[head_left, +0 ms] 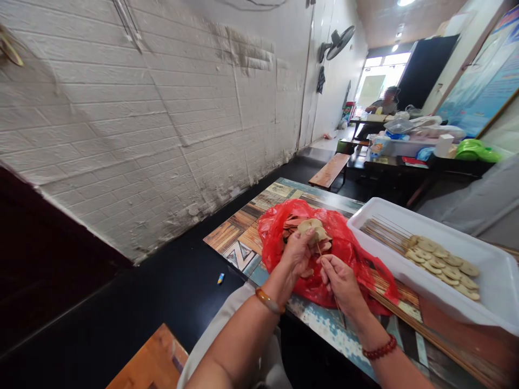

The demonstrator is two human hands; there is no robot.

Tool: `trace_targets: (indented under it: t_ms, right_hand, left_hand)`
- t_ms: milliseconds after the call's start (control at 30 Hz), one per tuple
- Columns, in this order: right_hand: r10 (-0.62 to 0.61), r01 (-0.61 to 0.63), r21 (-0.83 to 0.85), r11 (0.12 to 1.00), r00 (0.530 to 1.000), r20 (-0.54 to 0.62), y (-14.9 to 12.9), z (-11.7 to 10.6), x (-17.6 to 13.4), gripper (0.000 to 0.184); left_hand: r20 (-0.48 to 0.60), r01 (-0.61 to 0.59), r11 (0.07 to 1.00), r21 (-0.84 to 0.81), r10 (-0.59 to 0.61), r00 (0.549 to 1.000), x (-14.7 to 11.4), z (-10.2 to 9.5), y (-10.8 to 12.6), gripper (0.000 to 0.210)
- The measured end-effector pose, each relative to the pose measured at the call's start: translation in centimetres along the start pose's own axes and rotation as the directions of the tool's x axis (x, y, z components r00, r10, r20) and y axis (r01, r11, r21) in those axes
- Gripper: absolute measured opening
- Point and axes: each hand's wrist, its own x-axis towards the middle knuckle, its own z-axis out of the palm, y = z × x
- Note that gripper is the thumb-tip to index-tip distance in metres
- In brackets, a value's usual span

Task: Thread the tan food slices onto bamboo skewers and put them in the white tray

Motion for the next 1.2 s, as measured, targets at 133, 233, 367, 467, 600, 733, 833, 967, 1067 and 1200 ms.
trace_targets:
  t_ms: [133,233,367,467,600,733,833,967,1067,1200]
  right_hand:
    - [-0.014,0.014,-0.002,1.000,1.000,0.018,-0.3,0.2,-0.1,0.035]
    - [-0.012,0.012,-0.010,1.000,1.000,0.015,-0.6,0.3,-0.2,0.035]
    - [-0.005,0.005,-0.005,1.000,1.000,0.014,-0.6,0.3,-0.2,0.036]
    - [-0.011,0.011,-0.016,1.000,1.000,0.013,-0.4,0.3,-0.2,0.037]
    - [-0.027,0.026,-0.058,0.998,1.000,-0.009,-0.2,0.2,-0.1,0.037]
    - [-0.030,0.028,-0.081,0.996,0.999,-0.029,-0.2,0.2,-0.2,0.037]
    - [-0.020,0.018,-0.073,0.997,0.999,-0.032,-0.2,0.3,-0.3,0.037]
    - [-0.015,0.013,-0.067,0.998,0.999,-0.035,-0.2,0.3,-0.2,0.038]
    - [-0.020,0.017,-0.074,0.997,0.999,-0.042,-0.3,0.2,-0.2,0.039]
    - [-0.011,0.007,-0.082,0.997,0.999,-0.046,-0.3,0.2,-0.3,0.040]
  left_hand:
    - [-0.018,-0.020,1.000,0.011,0.020,1.000,0.5,0.2,0.1,0.039]
    - [-0.027,-0.037,0.999,-0.005,0.037,0.999,0.8,0.2,0.1,0.039]
    - [0.005,-0.030,0.999,-0.026,0.030,1.000,0.9,0.4,0.3,0.041]
    - [-0.006,-0.049,0.999,0.006,0.049,0.999,0.8,0.7,0.3,0.040]
    - [-0.008,-0.090,0.995,0.049,0.090,0.996,0.6,0.8,0.1,0.041]
    - [-0.008,-0.103,0.993,0.060,0.104,0.995,0.5,0.8,-0.1,0.041]
    - [-0.007,-0.105,0.993,0.061,0.106,0.994,0.5,0.7,-0.4,0.042]
    - [-0.012,-0.088,0.993,0.073,0.089,0.996,0.3,0.6,-0.9,0.040]
    - [-0.020,-0.066,0.996,0.060,0.067,0.998,0.1,0.6,-1.3,0.041]
    - [-0.030,-0.057,0.997,0.054,0.058,0.998,-0.1,0.5,-1.7,0.042]
